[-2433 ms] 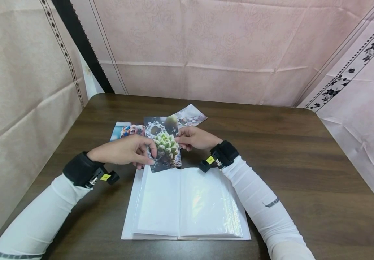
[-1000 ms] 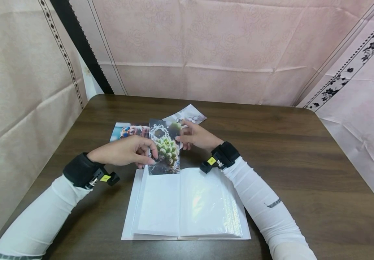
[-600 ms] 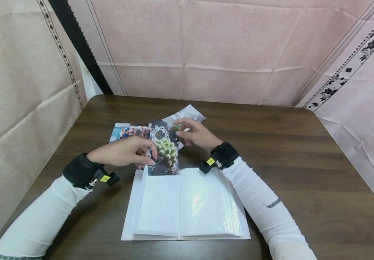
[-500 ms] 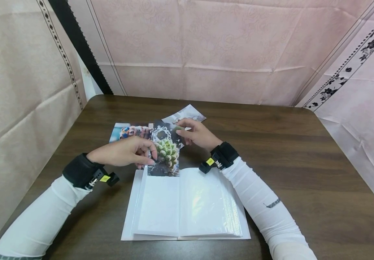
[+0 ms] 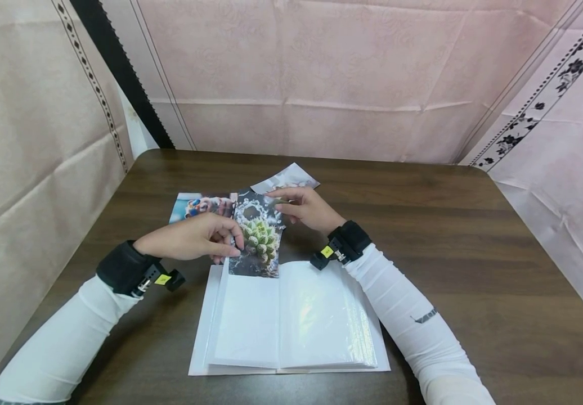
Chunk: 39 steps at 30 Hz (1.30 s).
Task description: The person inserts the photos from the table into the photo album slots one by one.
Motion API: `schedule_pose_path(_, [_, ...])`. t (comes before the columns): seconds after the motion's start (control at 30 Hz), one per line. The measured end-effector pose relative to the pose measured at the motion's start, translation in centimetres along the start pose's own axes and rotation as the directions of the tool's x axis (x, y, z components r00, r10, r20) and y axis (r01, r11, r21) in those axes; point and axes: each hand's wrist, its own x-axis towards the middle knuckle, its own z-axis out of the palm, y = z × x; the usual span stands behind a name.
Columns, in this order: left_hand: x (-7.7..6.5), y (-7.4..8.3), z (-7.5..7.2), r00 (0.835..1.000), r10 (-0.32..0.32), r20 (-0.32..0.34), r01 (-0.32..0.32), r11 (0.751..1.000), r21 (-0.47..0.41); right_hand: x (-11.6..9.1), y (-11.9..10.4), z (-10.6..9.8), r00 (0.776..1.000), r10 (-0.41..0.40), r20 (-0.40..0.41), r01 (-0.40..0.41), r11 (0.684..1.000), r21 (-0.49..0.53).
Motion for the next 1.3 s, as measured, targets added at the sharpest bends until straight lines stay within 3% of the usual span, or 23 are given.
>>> schedule_pose_path(0.57, [0.23,-0.10,0.07,0.999,-0.010,-0.034,0.011,1.000,0.008,-0.25,0.06,0.14,0.996,-0.015,0.085,0.018,0.999,-0.032])
schedule_pose_path(0.8, [0.17,-0.14,0.04,0.999,-0.043,-0.033,0.041,0.997,-0.066,-0.38,-0.04,0.11,0.994,-0.014,0.108,0.018,0.999,-0.039])
schedule_pose_path(1.07, [0.16,-0.03,0.02,0.998,-0.053,-0.025,0.053,0.998,-0.032,-0.42,-0.06,-0.10,0.990,-0.034,0.138,0.040,0.999,-0.037])
schedule_pose_path(1.3, [0.21,-0.11,0.02,0.997,-0.066,-0.030,0.063,0.994,-0.092,-0.37,0.10,-0.09,0.982,-0.047,0.181,0.052,0.998,-0.021])
